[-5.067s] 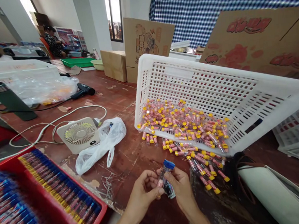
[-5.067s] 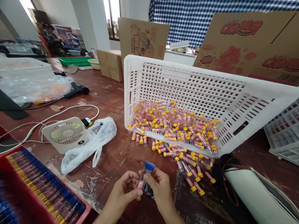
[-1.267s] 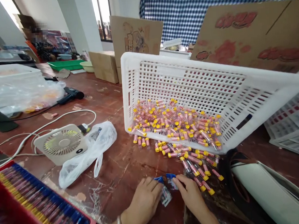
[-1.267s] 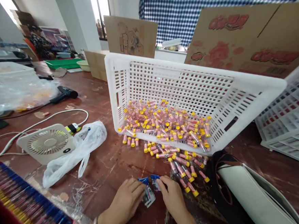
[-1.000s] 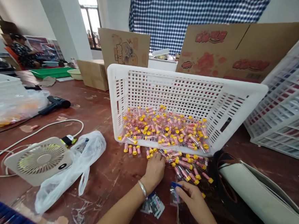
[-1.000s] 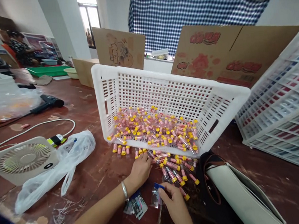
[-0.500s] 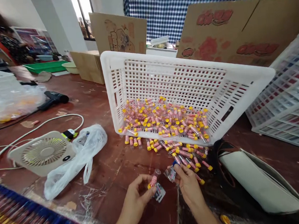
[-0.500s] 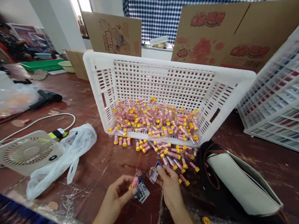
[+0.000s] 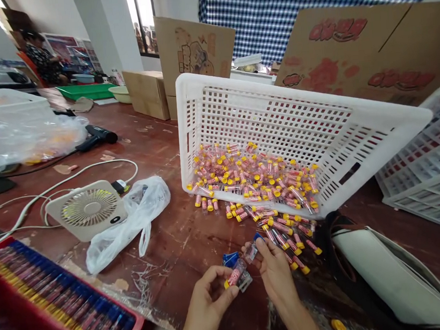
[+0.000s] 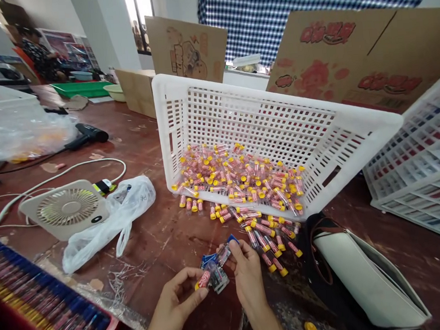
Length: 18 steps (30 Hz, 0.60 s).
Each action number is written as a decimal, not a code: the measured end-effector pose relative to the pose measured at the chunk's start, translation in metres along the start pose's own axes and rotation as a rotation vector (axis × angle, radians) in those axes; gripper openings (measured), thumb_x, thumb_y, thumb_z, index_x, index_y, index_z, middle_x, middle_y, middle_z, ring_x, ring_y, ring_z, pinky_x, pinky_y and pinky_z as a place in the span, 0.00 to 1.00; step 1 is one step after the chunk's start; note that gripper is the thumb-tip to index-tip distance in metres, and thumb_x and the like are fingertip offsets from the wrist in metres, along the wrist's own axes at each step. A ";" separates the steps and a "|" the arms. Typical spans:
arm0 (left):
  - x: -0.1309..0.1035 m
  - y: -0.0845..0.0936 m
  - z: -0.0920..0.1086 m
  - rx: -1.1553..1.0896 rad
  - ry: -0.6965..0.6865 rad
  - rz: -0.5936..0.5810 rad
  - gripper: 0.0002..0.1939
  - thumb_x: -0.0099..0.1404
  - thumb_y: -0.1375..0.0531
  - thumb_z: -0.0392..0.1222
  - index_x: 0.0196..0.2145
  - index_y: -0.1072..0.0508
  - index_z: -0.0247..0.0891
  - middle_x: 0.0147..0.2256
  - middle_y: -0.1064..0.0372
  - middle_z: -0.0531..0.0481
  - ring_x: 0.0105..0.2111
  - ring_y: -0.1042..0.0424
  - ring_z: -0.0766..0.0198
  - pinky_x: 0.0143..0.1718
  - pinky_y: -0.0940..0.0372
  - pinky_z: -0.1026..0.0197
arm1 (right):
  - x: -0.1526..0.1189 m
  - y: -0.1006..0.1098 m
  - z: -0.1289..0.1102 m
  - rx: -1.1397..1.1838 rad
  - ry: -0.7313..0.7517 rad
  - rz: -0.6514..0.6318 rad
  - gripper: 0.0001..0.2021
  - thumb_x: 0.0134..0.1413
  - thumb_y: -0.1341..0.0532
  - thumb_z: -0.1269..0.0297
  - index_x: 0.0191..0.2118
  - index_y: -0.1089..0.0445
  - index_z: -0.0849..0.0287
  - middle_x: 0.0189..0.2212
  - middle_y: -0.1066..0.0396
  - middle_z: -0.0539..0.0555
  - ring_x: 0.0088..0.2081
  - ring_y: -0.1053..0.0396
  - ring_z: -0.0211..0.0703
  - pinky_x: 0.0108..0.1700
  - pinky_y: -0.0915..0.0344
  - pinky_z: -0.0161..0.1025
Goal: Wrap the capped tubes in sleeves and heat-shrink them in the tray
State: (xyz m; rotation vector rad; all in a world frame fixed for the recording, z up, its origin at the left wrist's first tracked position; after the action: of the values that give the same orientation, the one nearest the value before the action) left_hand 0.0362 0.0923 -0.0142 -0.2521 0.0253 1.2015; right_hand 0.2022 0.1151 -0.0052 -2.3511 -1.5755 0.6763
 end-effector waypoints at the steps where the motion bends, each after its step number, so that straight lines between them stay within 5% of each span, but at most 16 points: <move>1: 0.000 0.000 0.000 -0.005 0.000 0.006 0.15 0.59 0.34 0.51 0.39 0.25 0.38 0.37 0.25 0.48 0.37 0.29 0.60 0.40 0.36 0.62 | -0.001 -0.002 0.001 0.005 -0.005 -0.003 0.18 0.43 0.26 0.51 0.32 0.29 0.56 0.27 0.23 0.51 0.30 0.24 0.47 0.32 0.27 0.41; 18: 0.001 0.008 0.000 -0.047 -0.021 0.094 0.15 0.57 0.32 0.52 0.36 0.24 0.38 0.35 0.24 0.49 0.36 0.28 0.60 0.39 0.35 0.63 | -0.011 -0.023 -0.004 -0.144 0.077 -0.121 0.14 0.46 0.28 0.50 0.28 0.26 0.56 0.30 0.22 0.54 0.31 0.26 0.49 0.35 0.29 0.42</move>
State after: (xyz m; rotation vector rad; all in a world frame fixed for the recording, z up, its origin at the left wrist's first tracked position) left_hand 0.0294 0.0962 -0.0155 -0.2821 -0.0099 1.2996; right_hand 0.1820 0.1144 0.0105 -2.3253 -1.7695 0.4555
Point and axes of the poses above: each hand's wrist, its own x-axis towards the middle knuckle, its own y-axis out of the back of the hand, z = x × y, the point moved 9 cm from there along x, towards the middle knuckle
